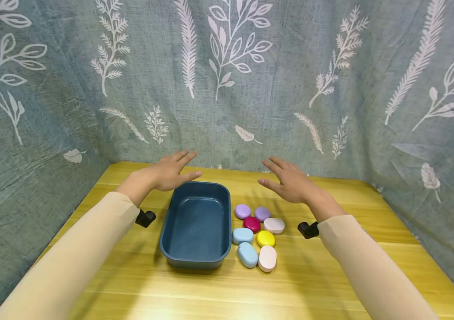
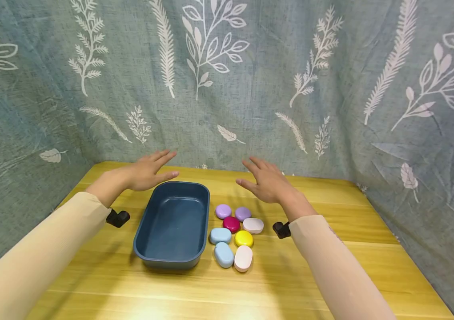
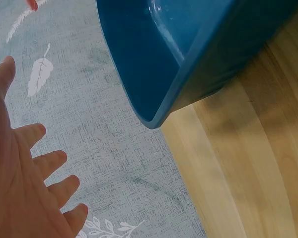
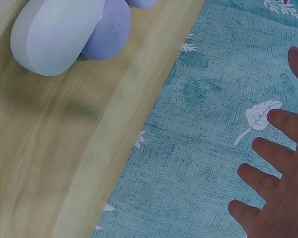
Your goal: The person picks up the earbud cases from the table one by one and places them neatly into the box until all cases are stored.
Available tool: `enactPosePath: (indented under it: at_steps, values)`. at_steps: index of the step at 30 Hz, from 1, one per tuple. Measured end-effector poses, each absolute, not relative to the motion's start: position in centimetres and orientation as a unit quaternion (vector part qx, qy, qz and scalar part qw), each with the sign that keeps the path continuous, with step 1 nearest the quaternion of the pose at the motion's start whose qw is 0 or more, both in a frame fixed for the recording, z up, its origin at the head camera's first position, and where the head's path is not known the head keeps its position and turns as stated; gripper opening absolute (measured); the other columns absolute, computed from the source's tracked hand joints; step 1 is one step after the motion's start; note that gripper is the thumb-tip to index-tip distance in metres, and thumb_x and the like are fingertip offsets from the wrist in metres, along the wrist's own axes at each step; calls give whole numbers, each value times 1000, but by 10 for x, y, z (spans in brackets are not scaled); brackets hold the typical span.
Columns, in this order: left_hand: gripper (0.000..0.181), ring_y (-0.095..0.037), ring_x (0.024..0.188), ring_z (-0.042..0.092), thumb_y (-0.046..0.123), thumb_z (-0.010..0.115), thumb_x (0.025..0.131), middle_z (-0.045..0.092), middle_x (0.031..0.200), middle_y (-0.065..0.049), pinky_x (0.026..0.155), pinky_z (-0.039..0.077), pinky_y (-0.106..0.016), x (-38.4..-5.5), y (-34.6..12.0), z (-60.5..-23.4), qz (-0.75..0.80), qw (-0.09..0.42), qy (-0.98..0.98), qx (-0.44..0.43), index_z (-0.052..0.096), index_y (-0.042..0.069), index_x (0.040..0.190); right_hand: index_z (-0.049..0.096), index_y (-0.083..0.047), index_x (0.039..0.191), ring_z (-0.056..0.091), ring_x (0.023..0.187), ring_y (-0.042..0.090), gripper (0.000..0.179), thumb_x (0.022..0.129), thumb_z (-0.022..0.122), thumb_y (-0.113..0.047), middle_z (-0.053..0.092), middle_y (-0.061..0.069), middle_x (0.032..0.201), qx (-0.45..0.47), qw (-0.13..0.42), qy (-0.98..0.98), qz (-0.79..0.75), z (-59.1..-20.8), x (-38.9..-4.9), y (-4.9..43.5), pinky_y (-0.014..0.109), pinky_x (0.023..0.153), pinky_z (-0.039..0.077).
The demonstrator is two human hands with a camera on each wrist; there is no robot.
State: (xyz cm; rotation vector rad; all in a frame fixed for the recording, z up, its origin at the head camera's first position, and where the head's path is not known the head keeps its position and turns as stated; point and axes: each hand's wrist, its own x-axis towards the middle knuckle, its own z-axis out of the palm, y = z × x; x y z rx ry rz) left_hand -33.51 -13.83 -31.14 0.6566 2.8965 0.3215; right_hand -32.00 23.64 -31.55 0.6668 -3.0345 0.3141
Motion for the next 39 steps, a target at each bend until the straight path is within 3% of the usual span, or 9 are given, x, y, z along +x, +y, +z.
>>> enactPosePath:
  at_steps: [12, 26, 39]
  values:
    - [81, -35, 151, 5, 76, 28, 90, 6, 164, -7, 115, 12, -66, -327, -149, -324, 129, 59, 963, 231, 1, 36, 155, 19, -34, 154, 16, 148, 37, 72, 94, 43, -65, 15, 3, 163, 231, 16, -968, 101, -323, -313, 239, 65, 114, 17]
    - [81, -36, 150, 6, 78, 28, 89, 2, 164, -3, 115, 16, -64, -319, -159, -337, 158, 62, 958, 231, 1, 39, 154, 26, -29, 153, 22, 147, 36, 73, 93, 48, -63, 20, 5, 161, 245, 5, -964, 104, -329, -306, 245, 63, 114, 21]
    - [78, -34, 151, 5, 77, 30, 89, 0, 164, 0, 115, 17, -65, -309, -162, -347, 200, 68, 949, 233, 2, 42, 153, 39, -26, 148, 35, 140, 33, 67, 92, 56, -56, 35, 5, 154, 254, 21, -960, 120, -340, -301, 250, 56, 110, 35]
